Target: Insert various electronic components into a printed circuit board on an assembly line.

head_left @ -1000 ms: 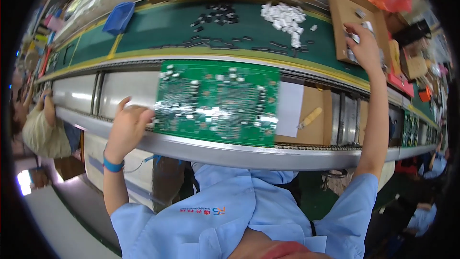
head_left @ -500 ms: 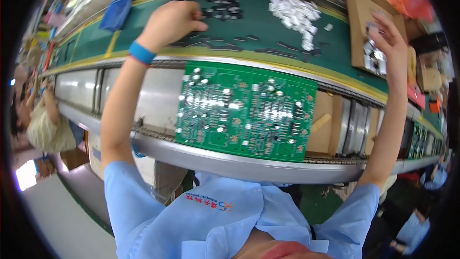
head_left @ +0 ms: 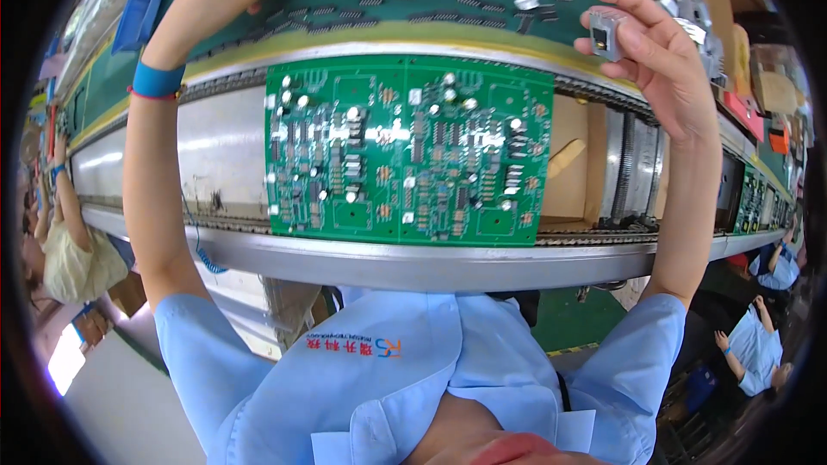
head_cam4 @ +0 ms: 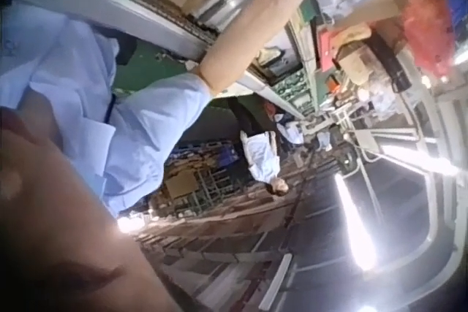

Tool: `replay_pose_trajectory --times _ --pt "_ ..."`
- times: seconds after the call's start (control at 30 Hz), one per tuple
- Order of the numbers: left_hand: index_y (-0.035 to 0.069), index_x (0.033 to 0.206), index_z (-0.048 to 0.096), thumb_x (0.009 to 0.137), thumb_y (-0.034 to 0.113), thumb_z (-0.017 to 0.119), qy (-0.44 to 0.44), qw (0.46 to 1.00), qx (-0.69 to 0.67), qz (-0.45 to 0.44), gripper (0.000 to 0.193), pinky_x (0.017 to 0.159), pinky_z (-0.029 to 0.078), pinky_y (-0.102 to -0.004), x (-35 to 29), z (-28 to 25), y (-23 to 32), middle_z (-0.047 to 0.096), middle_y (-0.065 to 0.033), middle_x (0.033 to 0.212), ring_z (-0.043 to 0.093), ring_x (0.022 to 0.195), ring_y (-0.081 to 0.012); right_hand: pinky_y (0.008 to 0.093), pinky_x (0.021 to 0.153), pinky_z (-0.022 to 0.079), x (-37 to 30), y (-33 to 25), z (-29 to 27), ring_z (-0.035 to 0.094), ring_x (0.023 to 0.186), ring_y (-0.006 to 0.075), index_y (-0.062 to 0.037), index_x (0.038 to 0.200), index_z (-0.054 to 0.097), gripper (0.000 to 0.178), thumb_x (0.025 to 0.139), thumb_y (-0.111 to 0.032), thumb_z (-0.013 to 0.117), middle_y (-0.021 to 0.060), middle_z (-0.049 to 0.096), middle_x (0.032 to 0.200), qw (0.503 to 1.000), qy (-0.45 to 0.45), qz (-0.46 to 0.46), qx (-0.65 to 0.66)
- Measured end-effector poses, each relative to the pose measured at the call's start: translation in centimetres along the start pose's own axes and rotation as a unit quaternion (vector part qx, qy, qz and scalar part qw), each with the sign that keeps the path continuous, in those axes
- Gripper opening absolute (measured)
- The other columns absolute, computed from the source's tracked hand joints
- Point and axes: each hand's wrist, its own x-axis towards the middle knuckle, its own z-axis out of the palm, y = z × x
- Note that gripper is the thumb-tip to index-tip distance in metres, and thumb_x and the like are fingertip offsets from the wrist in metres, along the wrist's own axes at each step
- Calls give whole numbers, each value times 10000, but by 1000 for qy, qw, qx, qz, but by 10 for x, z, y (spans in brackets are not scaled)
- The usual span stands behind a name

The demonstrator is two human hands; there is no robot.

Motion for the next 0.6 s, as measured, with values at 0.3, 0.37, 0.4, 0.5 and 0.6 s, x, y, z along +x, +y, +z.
replay_pose_trajectory --times 0.3,0.37,0.4,0.5,0.6 --pt "22 880 702 816 97 761 56 949 -288 -114 115 884 486 -320 -57 15 98 707 -22 917 668 777 -230 140 549 441 -2 14 29 614 788 54 -14 1313 546 378 1001 -226 540 89 625 1242 998 13 -22 -60" --pt "1 973 657 910 66 675 77 968 -213 108 92 675 512 -199 -71 38 87 692 -24 815 653 745 -75 137 575 423 -4 18 31 574 761 39 -15 1287 560 348 1013 -225 520 94 608 1272 998 23 -21 -49" --pt "-21 978 691 865 7 698 41 977 -198 73 117 729 529 -209 -79 37 103 726 -59 856 687 829 -98 139 586 421 -4 18 31 555 761 38 -13 1294 555 355 1016 -231 515 98 603 1279 1000 12 -16 -15" --pt "-1 944 692 842 -14 690 22 977 -192 84 103 733 522 -232 -82 55 126 709 -43 838 680 807 -107 141 635 418 -8 19 28 505 784 38 -5 1330 533 404 1018 -260 510 109 580 1312 999 -17 -3 45" --pt "10 934 680 825 -17 687 67 969 -108 210 113 720 503 -261 -77 72 127 676 -37 852 658 785 -145 154 713 443 -15 21 29 507 842 37 0 1371 511 482 960 -236 599 123 540 1372 999 -31 -28 15"
